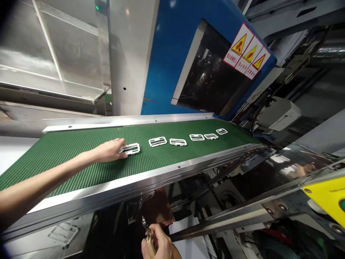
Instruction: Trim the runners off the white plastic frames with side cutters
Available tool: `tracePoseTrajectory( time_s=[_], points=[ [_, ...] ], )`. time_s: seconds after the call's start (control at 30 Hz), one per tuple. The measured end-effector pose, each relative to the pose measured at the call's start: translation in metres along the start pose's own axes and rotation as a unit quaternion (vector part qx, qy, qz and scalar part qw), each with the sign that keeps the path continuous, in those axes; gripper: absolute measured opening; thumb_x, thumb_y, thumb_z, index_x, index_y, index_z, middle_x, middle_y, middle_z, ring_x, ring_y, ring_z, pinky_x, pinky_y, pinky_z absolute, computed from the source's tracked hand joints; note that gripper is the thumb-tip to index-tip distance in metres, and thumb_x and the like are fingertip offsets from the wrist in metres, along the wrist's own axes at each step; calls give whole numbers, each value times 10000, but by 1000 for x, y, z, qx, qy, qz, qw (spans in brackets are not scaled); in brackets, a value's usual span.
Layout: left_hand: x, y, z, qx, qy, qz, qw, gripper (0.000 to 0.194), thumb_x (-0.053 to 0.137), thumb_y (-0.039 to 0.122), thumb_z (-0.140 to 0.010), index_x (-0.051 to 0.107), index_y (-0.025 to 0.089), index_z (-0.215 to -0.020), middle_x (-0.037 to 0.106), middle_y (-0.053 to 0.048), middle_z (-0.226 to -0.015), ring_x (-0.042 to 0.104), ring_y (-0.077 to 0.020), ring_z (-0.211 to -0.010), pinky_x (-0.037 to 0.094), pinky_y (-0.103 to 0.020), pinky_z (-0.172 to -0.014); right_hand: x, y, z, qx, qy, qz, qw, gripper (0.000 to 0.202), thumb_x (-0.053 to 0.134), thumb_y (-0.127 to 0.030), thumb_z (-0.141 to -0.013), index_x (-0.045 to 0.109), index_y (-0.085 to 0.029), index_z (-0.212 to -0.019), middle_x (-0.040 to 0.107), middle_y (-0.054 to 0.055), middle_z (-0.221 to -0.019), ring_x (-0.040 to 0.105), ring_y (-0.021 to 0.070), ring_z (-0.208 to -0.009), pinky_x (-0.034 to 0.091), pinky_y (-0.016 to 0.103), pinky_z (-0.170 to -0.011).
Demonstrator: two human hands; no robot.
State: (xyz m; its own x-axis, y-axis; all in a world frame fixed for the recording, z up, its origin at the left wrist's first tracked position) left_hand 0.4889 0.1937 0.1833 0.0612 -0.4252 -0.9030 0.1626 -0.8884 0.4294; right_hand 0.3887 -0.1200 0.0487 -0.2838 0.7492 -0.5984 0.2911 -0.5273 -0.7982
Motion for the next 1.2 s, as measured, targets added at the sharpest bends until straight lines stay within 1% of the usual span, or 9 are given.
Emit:
tracePoseTrajectory(
  time_s=[0.2, 0.33, 0.4, 0.47, 0.6, 0.7, 0.83, 1.0, 1.2],
  points=[
    [-24, -2, 23, -68, 6, 149, 986, 200, 589, 318, -716, 565, 156, -831, 617, -71, -732, 555, -187, -613, 375, -251, -493, -15, -15, -9, 9, -26, -94, 995, 264, 569, -416, -783, 539, -167, -865, 566, 33, -725, 547, 139, -643, 452, 220, -615],
    [-25, 37, 88, -84, -7, 491, 867, 223, 692, 296, -670, 526, 176, -757, 596, -2, -624, 496, -108, -479, 352, -191, -434, -25, -42, -27, 24, -33, -199, 979, 196, 573, -356, -826, 488, -181, -848, 525, 8, -752, 513, 112, -650, 445, 219, -624],
    [2, 61, 126, -89, -45, 565, 819, 275, 743, 309, -627, 518, 182, -721, 581, 11, -560, 501, -119, -468, 372, -198, -436, -29, -64, -34, 0, -34, -280, 960, 182, 564, -338, -840, 461, -192, -876, 554, 14, -798, 501, 100, -625, 437, 222, -597],
    [42, 72, 158, -111, -56, 572, 811, 274, 737, 336, -653, 518, 178, -701, 557, 20, -557, 492, -114, -495, 379, -201, -469, -27, -83, -39, -25, -52, -323, 945, 179, 574, -312, -836, 447, -199, -892, 575, 14, -829, 487, 87, -593, 426, 223, -577],
    [134, 64, 199, -160, -106, 602, 775, 255, 649, 382, -756, 508, 173, -722, 541, 10, -624, 479, -121, -561, 401, -231, -545, -6, -84, -44, 1, -100, -263, 959, 179, 626, -254, -783, 462, -186, -803, 501, -32, -694, 458, 81, -578, 405, 213, -567],
    [171, 40, 208, -189, -110, 603, 767, 266, 595, 419, -798, 568, 165, -874, 563, -8, -680, 497, -140, -606, 410, -249, -574, 17, -64, -41, 36, -184, -212, 959, 184, 634, -260, -754, 472, -171, -759, 464, -34, -673, 433, 84, -588, 386, 212, -556],
    [181, 15, 199, -207, -114, 581, 779, 329, 574, 435, -808, 601, 168, -999, 570, -8, -691, 516, -159, -654, 422, -263, -615, 41, -44, -32, 49, -300, -192, 933, 175, 632, -239, -725, 477, -166, -756, 457, -35, -683, 416, 80, -595, 376, 210, -561],
    [189, 22, 188, -154, -238, 552, 784, 226, 610, 384, -780, 637, 161, -808, 574, -8, -681, 498, -141, -606, 399, -259, -588, 55, -34, -24, 56, -371, -180, 909, 163, 624, -223, -726, 476, -163, -759, 472, -34, -699, 431, 80, -616, 376, 206, -575],
    [198, 23, 182, -144, -282, 533, 784, 178, 633, 338, -747, 614, 163, -772, 564, -3, -678, 504, -145, -607, 404, -261, -581, 61, -25, -22, 63, -404, -190, 893, 235, 671, -274, -705, 466, -164, -736, 438, -50, -663, 388, 72, -588, 348, 201, -554]
  ],
)
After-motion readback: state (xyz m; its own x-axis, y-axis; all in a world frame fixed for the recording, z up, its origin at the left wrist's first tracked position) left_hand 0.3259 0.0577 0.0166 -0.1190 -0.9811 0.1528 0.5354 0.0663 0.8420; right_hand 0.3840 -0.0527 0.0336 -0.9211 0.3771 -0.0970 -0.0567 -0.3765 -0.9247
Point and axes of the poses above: each hand's wrist, its own z-axis away from the middle knuckle, its own x-axis out of the palm, y = z × x, the point moved 8 cm from there along -z, towards the middle knuckle
